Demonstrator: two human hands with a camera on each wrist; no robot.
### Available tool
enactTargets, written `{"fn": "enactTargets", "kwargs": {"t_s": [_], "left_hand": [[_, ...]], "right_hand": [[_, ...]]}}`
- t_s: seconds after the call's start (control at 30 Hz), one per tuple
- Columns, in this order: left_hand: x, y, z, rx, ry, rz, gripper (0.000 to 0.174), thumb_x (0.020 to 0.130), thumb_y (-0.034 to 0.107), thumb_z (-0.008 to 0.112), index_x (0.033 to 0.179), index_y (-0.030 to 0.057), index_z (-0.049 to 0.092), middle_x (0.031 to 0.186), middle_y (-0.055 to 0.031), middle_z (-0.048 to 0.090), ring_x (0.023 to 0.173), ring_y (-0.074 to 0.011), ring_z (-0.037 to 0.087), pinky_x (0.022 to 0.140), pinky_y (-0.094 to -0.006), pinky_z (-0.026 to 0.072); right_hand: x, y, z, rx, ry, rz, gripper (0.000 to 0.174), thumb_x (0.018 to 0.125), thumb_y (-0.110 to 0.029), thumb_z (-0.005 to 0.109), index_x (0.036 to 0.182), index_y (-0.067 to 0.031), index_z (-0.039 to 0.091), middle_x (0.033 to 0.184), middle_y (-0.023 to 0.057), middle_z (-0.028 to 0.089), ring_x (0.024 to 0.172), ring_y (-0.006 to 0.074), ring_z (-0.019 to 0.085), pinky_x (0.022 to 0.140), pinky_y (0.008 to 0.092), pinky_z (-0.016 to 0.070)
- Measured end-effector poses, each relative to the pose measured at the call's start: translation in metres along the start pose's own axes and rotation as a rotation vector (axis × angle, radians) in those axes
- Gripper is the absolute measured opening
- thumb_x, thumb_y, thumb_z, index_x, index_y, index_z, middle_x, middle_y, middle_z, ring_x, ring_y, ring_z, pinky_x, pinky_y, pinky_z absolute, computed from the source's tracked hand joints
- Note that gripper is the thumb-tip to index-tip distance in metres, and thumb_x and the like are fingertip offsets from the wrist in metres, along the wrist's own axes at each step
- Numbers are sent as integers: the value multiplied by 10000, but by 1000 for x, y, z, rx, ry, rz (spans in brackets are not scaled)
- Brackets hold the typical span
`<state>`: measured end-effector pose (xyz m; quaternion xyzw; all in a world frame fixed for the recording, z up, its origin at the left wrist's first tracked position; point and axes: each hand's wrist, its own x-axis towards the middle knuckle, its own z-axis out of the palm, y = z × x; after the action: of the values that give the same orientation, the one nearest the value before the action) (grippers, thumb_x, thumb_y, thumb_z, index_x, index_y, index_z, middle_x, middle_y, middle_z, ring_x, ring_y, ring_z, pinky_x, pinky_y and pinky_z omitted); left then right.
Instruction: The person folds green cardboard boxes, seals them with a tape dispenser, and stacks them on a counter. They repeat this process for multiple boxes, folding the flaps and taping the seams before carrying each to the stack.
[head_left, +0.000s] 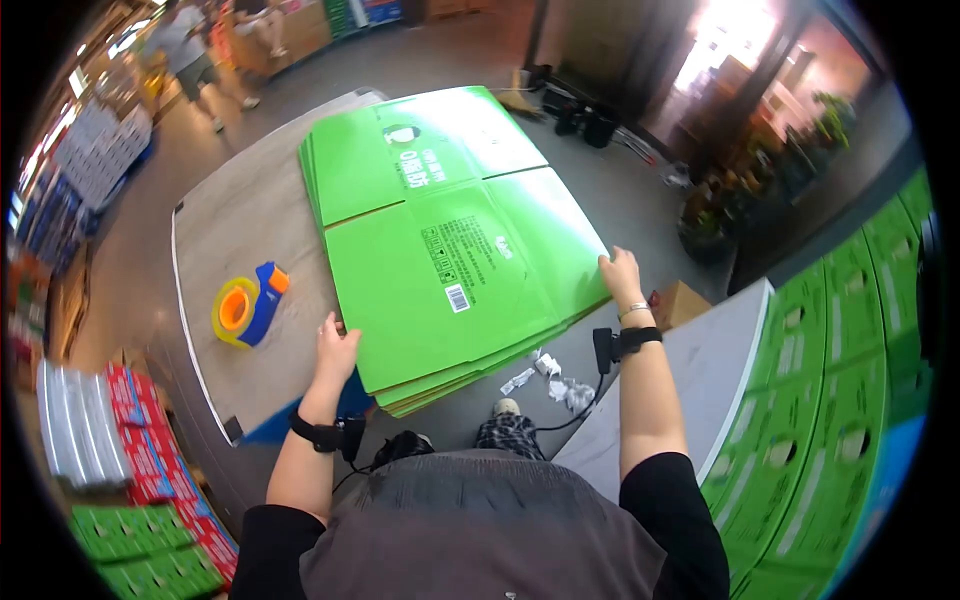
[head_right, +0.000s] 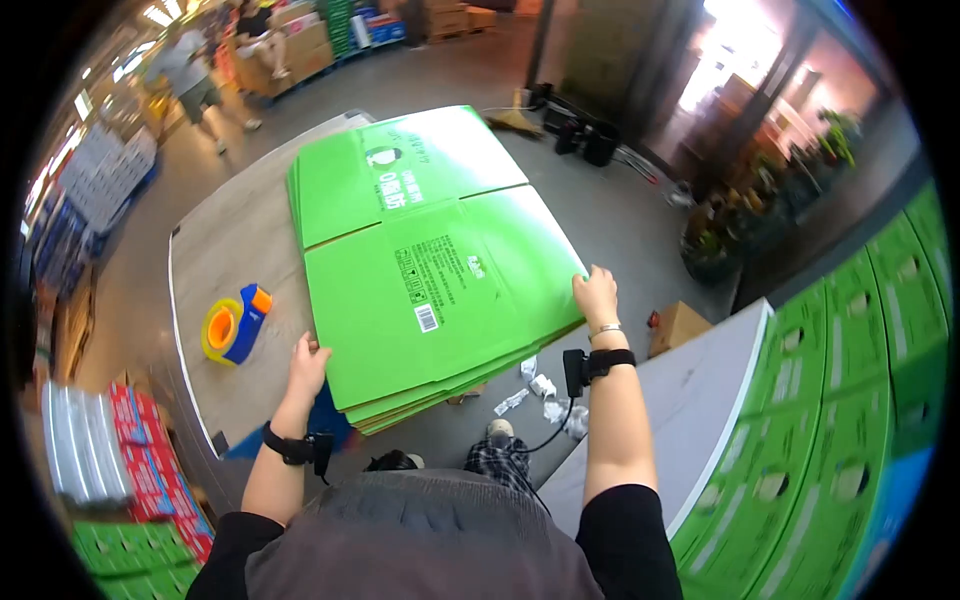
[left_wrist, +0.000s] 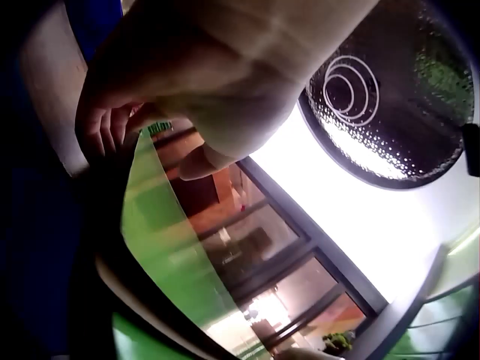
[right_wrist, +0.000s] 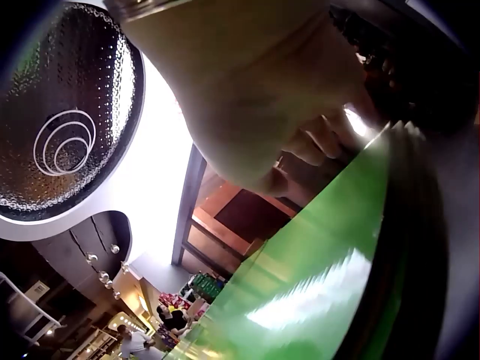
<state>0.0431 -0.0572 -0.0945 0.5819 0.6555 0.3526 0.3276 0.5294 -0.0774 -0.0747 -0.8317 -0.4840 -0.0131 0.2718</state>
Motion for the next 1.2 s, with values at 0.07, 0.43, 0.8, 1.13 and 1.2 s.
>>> {"fn": "enactTargets", "kwargs": {"t_s": [0.07,0.43,0.8,1.13,1.2], "left_hand": [[6,-15,9,13,-69,-98,524,744,223,565,1168,-66,457,1065,-231,527,974,-288,538,804,-345,436],[7,21,23,-18,321,-271,443,736,326,554,923,-74,575,880,-209,615,850,-305,587,758,-377,435],[21,132,-52,-744,532,395,384,925,263,296,1040,-22,526,1054,-119,553,947,-191,519,851,-326,385],[-8,56,-47,-704,205,141,748,859,631,163,1374,91,218,1394,-113,268,1275,-252,260,1039,-434,170],[-32,61,-50,-772,208,-73,725,853,638,181,1384,144,209,1389,-119,274,1278,-250,259,1035,-424,188]], "right_hand": [[24,-9,5,-95,-313,167,490,782,-347,475,1030,71,538,1106,274,510,1025,408,486,889,441,390],[48,-21,-18,287,-321,90,462,768,-342,513,743,112,597,763,283,588,749,380,571,712,410,442],[94,-72,-96,1675,-37,-29,293,902,-196,350,915,14,554,845,43,567,782,131,515,717,252,413],[88,-26,-42,1676,-524,250,631,883,-565,209,1191,-80,470,1337,71,331,1259,283,196,1006,541,122],[67,25,-33,1687,-899,352,615,885,-558,209,1163,-90,494,1351,74,320,1266,339,210,991,555,179]]}}
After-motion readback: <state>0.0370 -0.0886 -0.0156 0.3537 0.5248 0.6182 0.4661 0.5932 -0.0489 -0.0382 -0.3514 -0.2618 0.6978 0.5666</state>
